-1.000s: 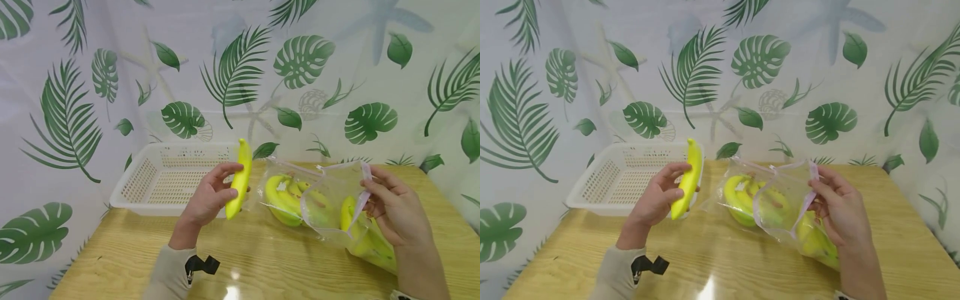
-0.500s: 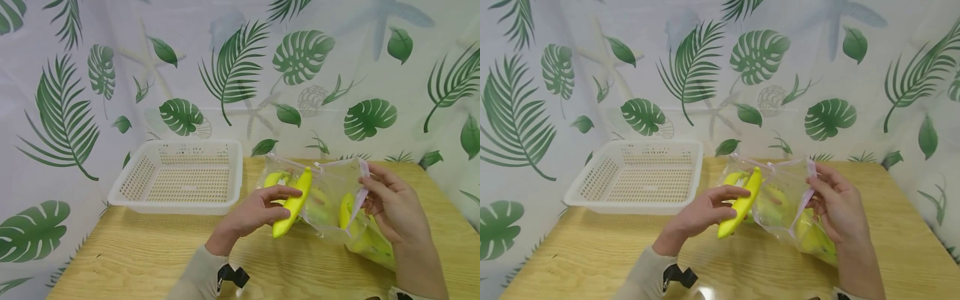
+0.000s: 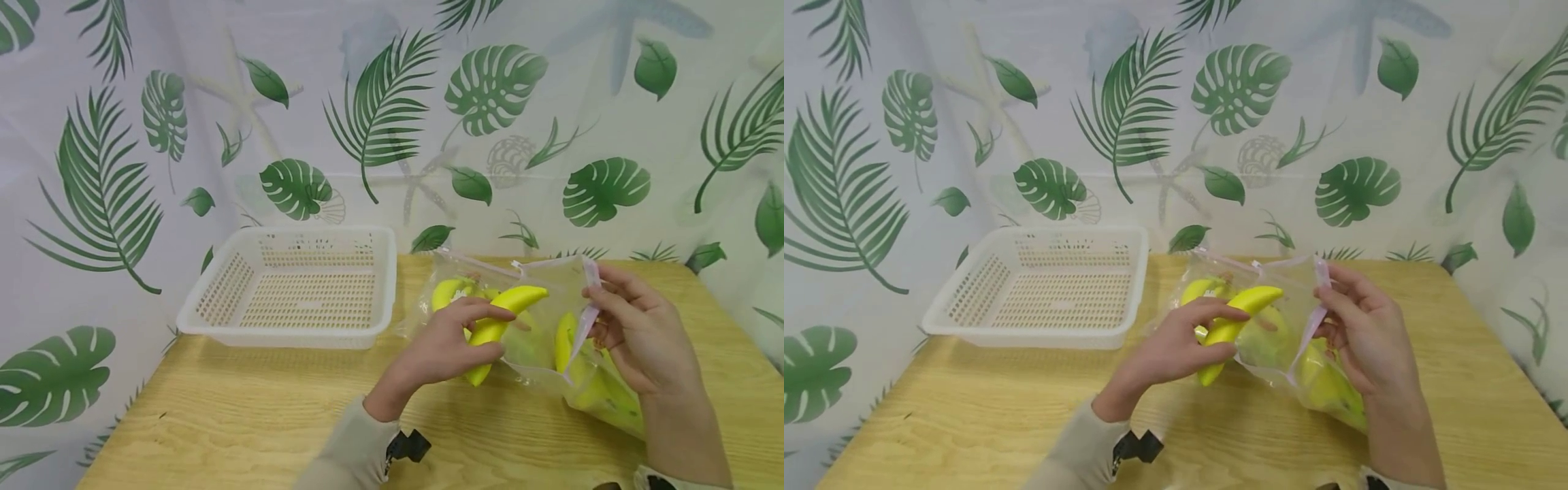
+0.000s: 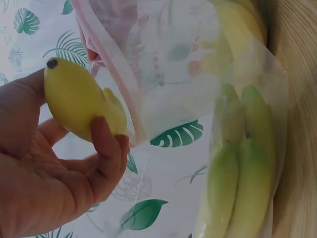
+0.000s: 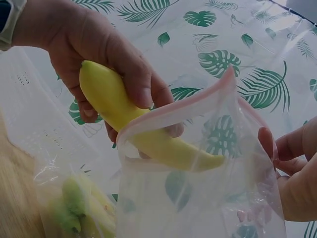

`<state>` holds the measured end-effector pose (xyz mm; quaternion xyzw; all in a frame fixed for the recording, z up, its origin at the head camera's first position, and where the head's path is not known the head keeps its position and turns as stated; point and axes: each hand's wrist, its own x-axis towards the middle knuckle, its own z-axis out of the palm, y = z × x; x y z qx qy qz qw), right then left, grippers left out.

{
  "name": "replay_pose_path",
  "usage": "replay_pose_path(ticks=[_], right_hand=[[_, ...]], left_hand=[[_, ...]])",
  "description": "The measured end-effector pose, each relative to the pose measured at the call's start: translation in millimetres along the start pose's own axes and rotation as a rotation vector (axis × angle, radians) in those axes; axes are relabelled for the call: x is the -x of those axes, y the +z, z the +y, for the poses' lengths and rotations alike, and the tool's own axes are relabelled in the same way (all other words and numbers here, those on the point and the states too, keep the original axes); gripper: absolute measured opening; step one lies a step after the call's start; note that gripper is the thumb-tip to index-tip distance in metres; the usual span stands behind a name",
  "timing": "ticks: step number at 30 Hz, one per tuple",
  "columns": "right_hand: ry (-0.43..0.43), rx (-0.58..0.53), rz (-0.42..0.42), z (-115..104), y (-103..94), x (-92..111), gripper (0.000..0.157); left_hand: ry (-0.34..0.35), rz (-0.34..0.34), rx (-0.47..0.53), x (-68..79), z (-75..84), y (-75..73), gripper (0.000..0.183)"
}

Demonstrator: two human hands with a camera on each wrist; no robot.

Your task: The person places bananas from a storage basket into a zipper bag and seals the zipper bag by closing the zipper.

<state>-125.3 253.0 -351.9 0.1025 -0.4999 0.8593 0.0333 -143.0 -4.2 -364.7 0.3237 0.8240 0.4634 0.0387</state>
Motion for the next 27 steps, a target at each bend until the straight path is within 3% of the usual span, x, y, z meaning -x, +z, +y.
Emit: replay_pose_path(ticks=[3,7,14,27], right_hand=[[-0.007,-0.001,-0.004,0.7,0.7,0.1,0.032],[-0.003,0.016,0.003,0.3,0.4,0.4,0.031],[-0.012,0.016,-0.001,-0.5,-0.1,-0.9,0.032],[-0.007,0.007,-0.005,-0.8,-1.0,-0.4,0.032]], left_hand=[[-0.019,0.007,-0.017,-2.2,3.2,2.2,0.038],[-0.032,-0.041,-0.016,-3.7,3.5,1.8,0.036],[-0.104,-0.132,0.174,-4.1,-1.6,3.8,0.037],[-0.075,-0.186,0.251,-6.9,-7.4,9.8,0.042]])
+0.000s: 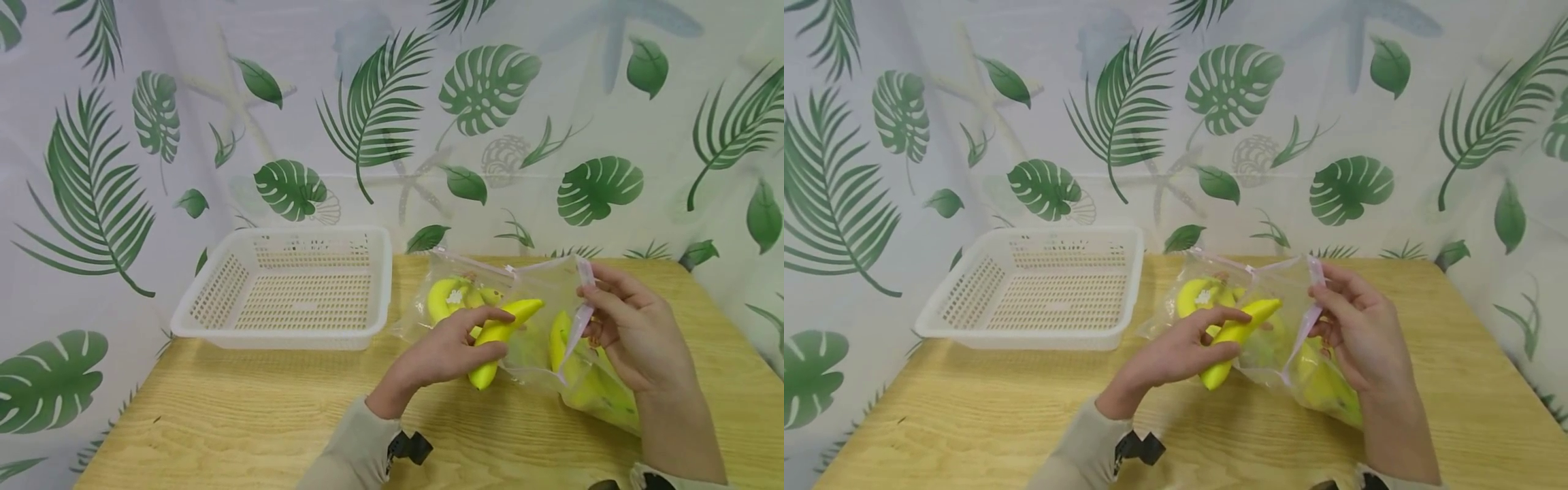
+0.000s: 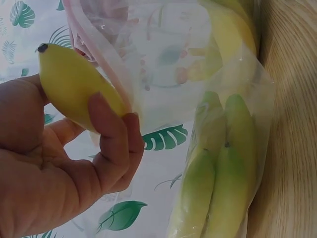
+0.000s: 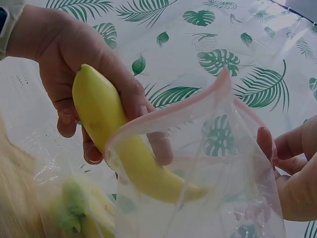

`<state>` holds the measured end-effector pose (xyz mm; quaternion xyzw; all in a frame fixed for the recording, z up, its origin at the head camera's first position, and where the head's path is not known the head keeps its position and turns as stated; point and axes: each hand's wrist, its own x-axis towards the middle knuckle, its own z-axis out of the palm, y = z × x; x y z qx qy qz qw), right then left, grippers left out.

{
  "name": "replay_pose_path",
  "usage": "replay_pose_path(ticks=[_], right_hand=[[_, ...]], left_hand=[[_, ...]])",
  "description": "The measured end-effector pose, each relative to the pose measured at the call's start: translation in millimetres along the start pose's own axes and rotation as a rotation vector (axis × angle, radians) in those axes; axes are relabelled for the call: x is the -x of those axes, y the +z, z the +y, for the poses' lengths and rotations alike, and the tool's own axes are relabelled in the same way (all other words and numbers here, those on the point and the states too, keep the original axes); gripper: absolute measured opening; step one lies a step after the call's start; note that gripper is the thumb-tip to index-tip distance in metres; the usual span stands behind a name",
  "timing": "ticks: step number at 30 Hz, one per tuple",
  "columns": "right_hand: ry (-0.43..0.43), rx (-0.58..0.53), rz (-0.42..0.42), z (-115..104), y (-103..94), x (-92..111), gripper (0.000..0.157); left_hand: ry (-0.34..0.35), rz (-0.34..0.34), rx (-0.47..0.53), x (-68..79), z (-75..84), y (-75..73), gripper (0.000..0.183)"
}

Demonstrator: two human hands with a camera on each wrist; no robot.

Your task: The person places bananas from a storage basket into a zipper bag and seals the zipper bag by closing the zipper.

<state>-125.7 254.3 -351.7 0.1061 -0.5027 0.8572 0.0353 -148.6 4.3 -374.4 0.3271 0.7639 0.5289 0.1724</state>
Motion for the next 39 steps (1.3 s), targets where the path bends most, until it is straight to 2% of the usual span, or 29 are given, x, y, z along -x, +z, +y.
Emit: replay_pose_path(ticks=[3,5,10,14,18,23,27,31,39], right_hand=[[0.002,0.005,-0.003,0.1,-0.4,0.2,0.032],[-0.001,-0.001,-0.006,-0.3,-0.8,0.5,0.032],[0.006,-0.021,0.000,-1.1,-1.8,0.9,0.033],[0.013,-0.023,-0.001,-0.6,-1.8,0.1,0.032],[0.010,-0.025,-0.011,-0.5,-2.2,-0.9,0.033],[0.006,-0.023,-0.020,-0.4,-3.5,-1.2,0.033],[-0.001,-0.019,-0.023,-0.6,-5.0,-0.3,0.033],[0.006,-0.028,-0.010,-0.9,-6.0,0.9,0.032],[0.008,-0.020,0.003,-2.0,-4.1,0.3,0.033]], left_hand=[[0.000,-0.016,-0.029,1.4,0.2,0.7,0.042],[-0.011,-0.038,-0.011,2.6,0.6,0.9,0.043],[-0.063,-0.107,0.158,5.5,0.7,-1.6,0.048],[-0.070,-0.109,0.212,6.1,1.2,-2.3,0.048],[-0.071,-0.067,0.175,6.1,2.9,0.9,0.046],[-0.070,-0.014,0.048,4.7,4.2,5.9,0.044],[-0.058,-0.001,-0.016,3.7,4.2,8.1,0.044],[-0.060,-0.038,0.036,5.3,3.4,6.9,0.044],[-0.078,-0.170,0.168,9.0,1.1,-4.2,0.054]])
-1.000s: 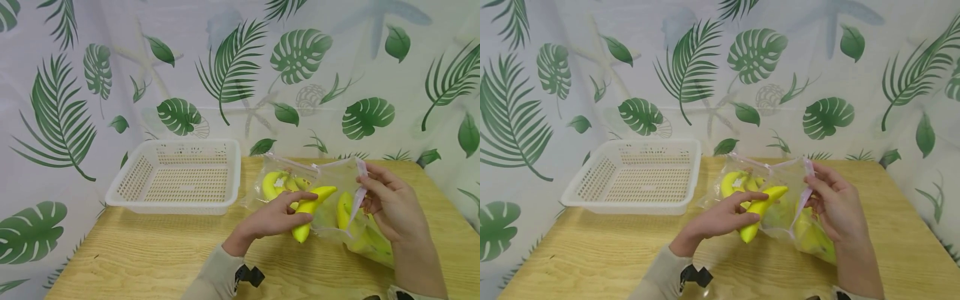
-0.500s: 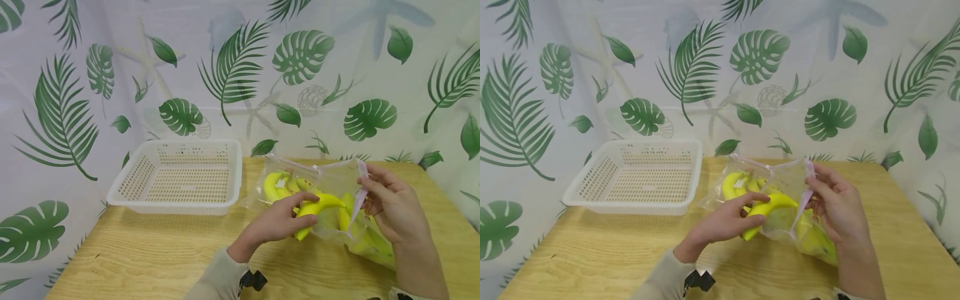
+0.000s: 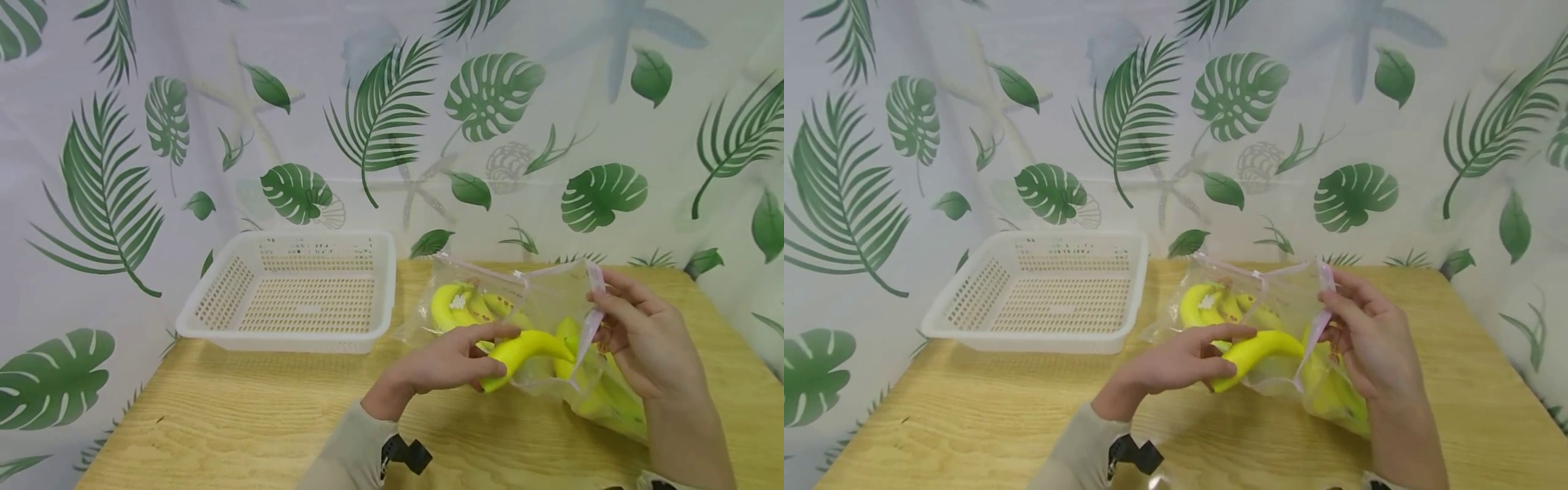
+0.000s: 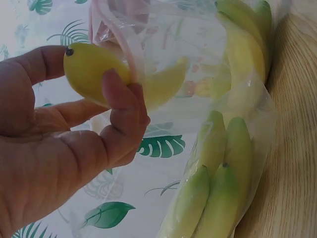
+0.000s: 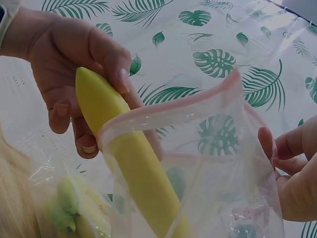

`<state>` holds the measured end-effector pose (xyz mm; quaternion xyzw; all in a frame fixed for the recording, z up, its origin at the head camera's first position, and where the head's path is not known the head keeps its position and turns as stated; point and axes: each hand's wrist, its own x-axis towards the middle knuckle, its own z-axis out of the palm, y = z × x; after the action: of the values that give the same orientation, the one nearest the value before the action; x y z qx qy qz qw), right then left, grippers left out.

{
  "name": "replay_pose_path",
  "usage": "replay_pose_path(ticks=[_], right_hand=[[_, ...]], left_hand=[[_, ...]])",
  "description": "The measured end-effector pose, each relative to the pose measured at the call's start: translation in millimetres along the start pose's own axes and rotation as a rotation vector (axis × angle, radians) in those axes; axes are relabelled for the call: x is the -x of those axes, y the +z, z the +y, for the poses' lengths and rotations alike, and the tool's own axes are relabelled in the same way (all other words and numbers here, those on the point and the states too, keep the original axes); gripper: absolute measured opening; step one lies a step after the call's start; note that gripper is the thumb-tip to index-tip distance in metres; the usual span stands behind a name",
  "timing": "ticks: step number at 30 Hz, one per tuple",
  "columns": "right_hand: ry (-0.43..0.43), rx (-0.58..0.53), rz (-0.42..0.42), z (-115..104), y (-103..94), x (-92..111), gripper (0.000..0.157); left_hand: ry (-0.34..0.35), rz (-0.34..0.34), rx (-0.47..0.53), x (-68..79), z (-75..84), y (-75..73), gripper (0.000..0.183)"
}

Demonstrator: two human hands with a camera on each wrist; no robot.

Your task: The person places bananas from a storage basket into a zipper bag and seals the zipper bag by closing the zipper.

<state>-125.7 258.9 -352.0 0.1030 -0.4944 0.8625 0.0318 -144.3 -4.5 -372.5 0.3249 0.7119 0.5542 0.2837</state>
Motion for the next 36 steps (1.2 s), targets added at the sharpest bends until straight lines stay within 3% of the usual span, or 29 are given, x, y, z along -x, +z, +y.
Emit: replay_pose_path(ticks=[6,14,25,36], right_hand=[[-0.009,-0.009,-0.009,-0.6,-0.4,0.3,0.032],[-0.002,-0.004,-0.008,-1.0,-2.3,1.3,0.032],[-0.013,-0.046,0.008,-2.0,-4.7,1.5,0.034],[-0.044,-0.130,-0.026,-8.7,-8.3,2.3,0.035]], left_hand=[[-0.028,-0.060,0.019,1.1,1.0,-1.3,0.057],[-0.043,-0.043,0.016,-2.1,0.3,2.8,0.052],[0.022,0.089,-0.047,-6.6,-2.8,6.3,0.053],[0.027,0.248,0.112,-11.4,1.7,16.9,0.046]])
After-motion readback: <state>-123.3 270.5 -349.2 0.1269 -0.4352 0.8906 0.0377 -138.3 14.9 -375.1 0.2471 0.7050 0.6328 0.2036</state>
